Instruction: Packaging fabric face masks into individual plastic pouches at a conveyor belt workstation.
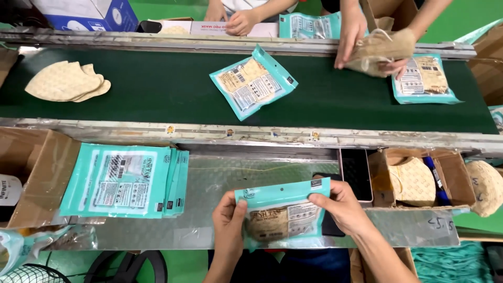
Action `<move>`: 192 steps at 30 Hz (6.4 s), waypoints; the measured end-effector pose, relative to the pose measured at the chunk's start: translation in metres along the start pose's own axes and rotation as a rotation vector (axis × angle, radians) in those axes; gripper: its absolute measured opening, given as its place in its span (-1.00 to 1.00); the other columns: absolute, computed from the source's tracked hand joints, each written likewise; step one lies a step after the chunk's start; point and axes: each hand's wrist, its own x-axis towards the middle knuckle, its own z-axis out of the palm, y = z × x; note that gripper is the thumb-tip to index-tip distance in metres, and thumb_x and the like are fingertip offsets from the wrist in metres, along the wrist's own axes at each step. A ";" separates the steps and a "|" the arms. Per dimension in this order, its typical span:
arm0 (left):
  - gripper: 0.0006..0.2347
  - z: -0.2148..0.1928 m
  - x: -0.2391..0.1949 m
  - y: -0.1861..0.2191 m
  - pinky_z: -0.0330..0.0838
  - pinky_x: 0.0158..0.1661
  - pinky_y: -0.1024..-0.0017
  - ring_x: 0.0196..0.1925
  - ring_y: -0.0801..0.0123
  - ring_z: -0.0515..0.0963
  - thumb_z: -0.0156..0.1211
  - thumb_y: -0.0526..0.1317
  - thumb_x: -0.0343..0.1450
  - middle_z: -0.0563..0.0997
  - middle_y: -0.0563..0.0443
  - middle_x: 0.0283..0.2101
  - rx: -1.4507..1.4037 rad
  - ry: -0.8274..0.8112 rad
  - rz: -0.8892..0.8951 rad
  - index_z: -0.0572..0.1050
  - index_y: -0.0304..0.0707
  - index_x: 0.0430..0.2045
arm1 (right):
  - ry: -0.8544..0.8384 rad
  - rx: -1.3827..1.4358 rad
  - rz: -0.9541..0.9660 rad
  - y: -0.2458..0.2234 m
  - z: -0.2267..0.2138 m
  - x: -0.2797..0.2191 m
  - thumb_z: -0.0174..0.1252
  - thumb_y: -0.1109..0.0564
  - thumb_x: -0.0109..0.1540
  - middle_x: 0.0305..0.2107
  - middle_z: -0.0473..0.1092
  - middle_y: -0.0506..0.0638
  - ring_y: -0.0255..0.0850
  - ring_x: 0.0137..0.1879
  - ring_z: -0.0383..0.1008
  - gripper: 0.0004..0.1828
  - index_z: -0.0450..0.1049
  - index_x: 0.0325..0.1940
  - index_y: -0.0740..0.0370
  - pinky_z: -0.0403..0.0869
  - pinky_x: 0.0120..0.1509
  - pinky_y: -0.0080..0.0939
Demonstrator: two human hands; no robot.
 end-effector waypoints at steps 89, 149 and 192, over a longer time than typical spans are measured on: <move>-0.94 -0.094 0.028 -0.020 0.43 -0.18 0.39 -0.20 0.21 0.58 0.25 -0.37 0.37 0.66 -0.10 -0.25 0.825 0.321 0.628 0.60 -0.41 -0.42 | 0.519 -0.367 -0.304 -0.092 -0.077 0.084 0.03 0.10 0.48 -0.08 0.46 0.15 -0.10 -0.08 0.54 -0.57 0.22 0.37 0.38 0.55 -0.04 -0.07; -0.15 -0.058 0.026 -0.003 0.44 0.22 0.24 0.26 -0.02 0.54 0.66 -0.25 0.12 0.52 -0.22 0.26 0.985 -0.408 0.308 0.30 -0.20 0.35 | -0.348 -1.220 -0.172 -0.063 0.084 0.041 0.51 0.01 -0.08 0.02 0.42 0.14 0.06 0.17 0.39 0.01 0.21 0.38 0.17 0.34 0.26 -0.01; -0.14 -0.016 0.011 -0.002 0.41 0.21 0.12 0.27 -0.18 0.46 0.61 -0.24 0.07 0.43 -0.25 0.26 0.797 -0.304 0.506 0.23 -0.23 0.31 | -0.398 -1.342 -0.465 -0.047 0.096 0.026 0.61 -0.19 -0.29 0.49 -0.09 0.32 0.18 0.58 -0.14 0.56 -0.20 0.49 0.42 -0.21 0.56 0.29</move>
